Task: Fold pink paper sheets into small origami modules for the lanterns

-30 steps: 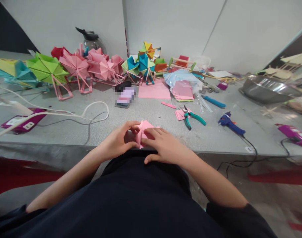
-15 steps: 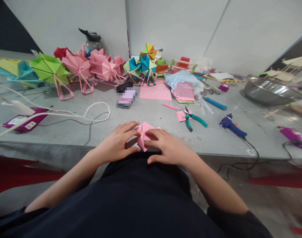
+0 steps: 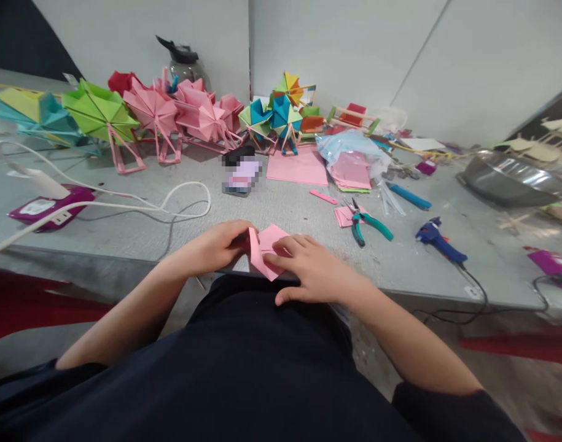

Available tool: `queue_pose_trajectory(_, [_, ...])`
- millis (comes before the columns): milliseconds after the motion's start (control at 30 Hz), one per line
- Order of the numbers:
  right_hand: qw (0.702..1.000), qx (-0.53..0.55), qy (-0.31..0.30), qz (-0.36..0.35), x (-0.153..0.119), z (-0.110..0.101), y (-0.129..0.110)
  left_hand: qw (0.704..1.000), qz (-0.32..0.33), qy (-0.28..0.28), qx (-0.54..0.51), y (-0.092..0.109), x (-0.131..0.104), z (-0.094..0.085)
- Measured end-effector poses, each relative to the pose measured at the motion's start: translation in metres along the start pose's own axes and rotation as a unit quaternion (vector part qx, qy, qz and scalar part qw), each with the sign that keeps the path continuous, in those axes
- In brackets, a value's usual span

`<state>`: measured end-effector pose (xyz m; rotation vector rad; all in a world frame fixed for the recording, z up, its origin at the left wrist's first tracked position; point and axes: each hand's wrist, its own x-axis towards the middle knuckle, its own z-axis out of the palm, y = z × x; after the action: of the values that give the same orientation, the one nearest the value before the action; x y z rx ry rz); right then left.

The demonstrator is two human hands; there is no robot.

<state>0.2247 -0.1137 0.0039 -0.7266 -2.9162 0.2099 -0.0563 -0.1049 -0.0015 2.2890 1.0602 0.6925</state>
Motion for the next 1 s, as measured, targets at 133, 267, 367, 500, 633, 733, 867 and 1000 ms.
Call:
queue_pose_trajectory(133, [0.999,-0.025,-0.019,-0.012,0.010,-0.004,0.003,1.000,0.020,-0.005,-0.023,-0.001,0.000,-0.002])
queue_pose_trajectory(267, [0.997,-0.053,-0.037,-0.031,0.020,-0.009,0.004,0.998,0.029,-0.011,-0.061,-0.002,-0.001,-0.003])
queue_pose_trajectory(367, [0.996,-0.071,-0.042,-0.043,0.026,-0.009,0.006,0.998,0.014,-0.005,-0.059,-0.002,-0.002,-0.003])
queue_pose_trajectory(500, [0.995,-0.078,-0.038,-0.045,0.031,-0.009,0.007,0.999,0.017,0.001,-0.045,-0.002,0.000,-0.001])
queue_pose_trajectory(633, [0.998,-0.045,-0.030,-0.026,0.029,-0.009,0.007,0.998,0.036,0.009,-0.041,-0.001,0.002,0.001])
queue_pose_trajectory(733, [1.000,0.000,-0.012,-0.007,0.021,-0.007,0.008,0.998,0.037,0.014,-0.046,0.000,0.002,0.002])
queue_pose_trajectory(867, [0.999,0.040,0.004,0.017,0.010,-0.003,0.008,0.998,0.045,0.010,-0.043,0.000,0.000,0.003])
queue_pose_trajectory(1000, [0.999,0.033,0.004,0.018,0.008,0.001,0.004,0.998,0.051,0.007,-0.029,-0.002,-0.001,0.004])
